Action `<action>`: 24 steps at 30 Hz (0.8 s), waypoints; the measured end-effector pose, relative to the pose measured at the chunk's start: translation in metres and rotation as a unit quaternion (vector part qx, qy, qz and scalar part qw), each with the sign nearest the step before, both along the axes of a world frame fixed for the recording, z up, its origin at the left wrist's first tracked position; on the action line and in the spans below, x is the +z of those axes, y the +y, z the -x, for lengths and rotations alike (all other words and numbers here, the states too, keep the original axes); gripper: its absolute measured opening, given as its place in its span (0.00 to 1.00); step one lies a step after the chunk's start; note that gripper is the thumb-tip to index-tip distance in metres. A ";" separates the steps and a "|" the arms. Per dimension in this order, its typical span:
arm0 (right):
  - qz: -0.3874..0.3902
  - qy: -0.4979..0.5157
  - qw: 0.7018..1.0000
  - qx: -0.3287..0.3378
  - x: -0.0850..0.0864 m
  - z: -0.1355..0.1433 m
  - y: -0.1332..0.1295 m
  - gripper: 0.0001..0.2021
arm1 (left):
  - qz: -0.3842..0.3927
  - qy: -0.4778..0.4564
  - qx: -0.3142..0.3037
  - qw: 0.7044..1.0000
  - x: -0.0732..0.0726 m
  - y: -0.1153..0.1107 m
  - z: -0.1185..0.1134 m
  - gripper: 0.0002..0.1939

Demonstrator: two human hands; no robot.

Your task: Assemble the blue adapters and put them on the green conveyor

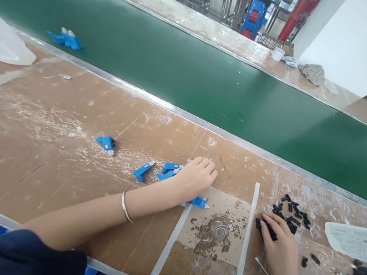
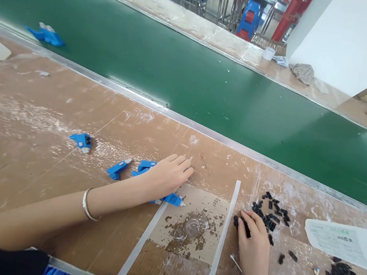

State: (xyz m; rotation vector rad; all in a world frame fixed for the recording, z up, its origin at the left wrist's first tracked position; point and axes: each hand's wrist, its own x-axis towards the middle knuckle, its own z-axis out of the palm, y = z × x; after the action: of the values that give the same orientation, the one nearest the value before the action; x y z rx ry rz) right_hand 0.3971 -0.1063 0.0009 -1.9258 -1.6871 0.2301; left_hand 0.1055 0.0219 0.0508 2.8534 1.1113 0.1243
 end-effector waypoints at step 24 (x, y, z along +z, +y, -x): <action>-0.016 0.145 0.981 0.130 -0.001 0.075 -0.052 0.24 | 0.746 -0.506 0.253 0.353 -0.031 -0.155 0.016 0.26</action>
State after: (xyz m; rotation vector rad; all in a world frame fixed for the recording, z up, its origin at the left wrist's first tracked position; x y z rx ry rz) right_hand 0.3220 -0.1585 0.0004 -1.5563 -1.7253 0.5515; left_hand 0.0896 -0.1334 0.0195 0.3903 0.7784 0.4675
